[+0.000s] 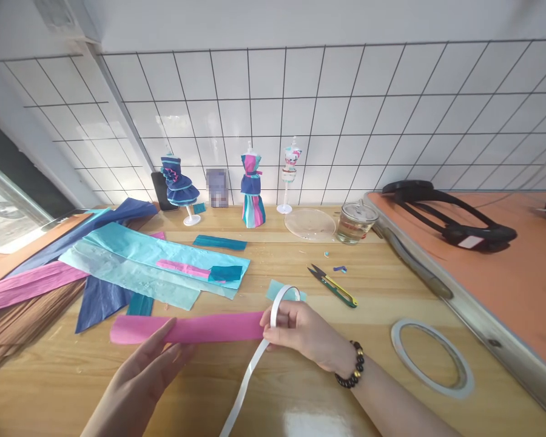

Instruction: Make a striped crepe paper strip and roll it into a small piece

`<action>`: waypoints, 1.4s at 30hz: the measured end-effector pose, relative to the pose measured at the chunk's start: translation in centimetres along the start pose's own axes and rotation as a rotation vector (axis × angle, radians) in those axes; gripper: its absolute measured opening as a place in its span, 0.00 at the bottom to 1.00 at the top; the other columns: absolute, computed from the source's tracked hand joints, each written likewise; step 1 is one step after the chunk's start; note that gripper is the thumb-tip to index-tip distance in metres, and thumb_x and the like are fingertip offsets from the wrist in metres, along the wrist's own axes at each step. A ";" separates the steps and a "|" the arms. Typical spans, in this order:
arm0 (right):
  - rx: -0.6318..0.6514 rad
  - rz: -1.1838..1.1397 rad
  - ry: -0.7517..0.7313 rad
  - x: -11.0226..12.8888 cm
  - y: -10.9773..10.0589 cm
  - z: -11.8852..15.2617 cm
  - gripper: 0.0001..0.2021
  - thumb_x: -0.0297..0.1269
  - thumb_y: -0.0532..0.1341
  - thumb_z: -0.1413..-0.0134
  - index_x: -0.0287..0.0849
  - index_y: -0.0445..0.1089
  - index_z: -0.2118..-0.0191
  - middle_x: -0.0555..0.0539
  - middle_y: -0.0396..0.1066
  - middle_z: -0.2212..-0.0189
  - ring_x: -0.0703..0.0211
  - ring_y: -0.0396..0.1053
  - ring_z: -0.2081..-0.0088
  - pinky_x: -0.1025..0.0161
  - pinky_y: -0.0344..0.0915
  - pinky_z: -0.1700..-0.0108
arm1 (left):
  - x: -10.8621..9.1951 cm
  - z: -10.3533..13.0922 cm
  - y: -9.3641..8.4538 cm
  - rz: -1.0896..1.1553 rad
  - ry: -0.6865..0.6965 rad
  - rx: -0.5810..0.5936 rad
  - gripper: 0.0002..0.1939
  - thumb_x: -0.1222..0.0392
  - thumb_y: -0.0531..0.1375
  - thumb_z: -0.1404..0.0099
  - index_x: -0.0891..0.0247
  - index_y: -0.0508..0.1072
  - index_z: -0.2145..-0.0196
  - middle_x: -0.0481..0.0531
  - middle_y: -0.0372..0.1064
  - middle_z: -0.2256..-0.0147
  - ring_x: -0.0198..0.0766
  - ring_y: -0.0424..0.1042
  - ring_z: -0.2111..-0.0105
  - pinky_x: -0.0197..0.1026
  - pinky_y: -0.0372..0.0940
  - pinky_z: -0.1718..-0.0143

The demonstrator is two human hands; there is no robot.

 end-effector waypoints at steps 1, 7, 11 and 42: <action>0.007 0.092 0.010 -0.2 0.1 0.0 0.08 0.38 0.64 0.54 0.41 0.68 0.70 0.53 0.63 0.76 0.65 0.60 0.72 0.66 0.58 0.69 | -0.2 0.1 -0.5 -0.015 0.007 -0.001 0.38 0.59 0.70 0.58 0.61 0.65 0.48 0.56 0.69 0.53 0.50 0.72 0.58 0.50 0.67 0.53; 0.053 0.319 -0.017 -0.7 0.7 -0.1 0.07 0.40 0.60 0.50 0.41 0.67 0.67 0.52 0.64 0.74 0.65 0.59 0.72 0.67 0.58 0.69 | -0.7 0.5 -1.2 -0.154 -0.002 0.076 0.47 0.52 0.70 0.59 0.55 0.56 0.43 0.55 0.73 0.65 0.49 0.75 0.67 0.44 0.71 0.69; 0.028 0.356 -0.051 -0.4 0.5 -0.1 0.09 0.42 0.61 0.51 0.42 0.67 0.67 0.51 0.65 0.72 0.63 0.61 0.70 0.66 0.60 0.67 | 0.2 0.6 -0.1 -0.350 0.027 0.210 0.35 0.48 0.67 0.55 0.61 0.66 0.50 0.51 0.71 0.77 0.39 0.70 0.81 0.35 0.62 0.83; -0.109 0.050 -0.232 2.0 -1.5 0.6 0.08 0.41 0.61 0.50 0.41 0.68 0.70 0.51 0.65 0.77 0.63 0.64 0.73 0.65 0.60 0.69 | -6.2 -6.8 13.0 -1.484 1.027 0.431 0.14 0.73 0.51 0.45 0.63 0.74 0.72 0.61 0.72 0.69 0.52 0.66 0.58 0.49 0.57 0.56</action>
Point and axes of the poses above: each hand's wrist, its own z-axis away from the middle knuckle, its own y-axis out of the palm, x = y × z, the point moved 9 cm from there along -z, towards the middle knuckle
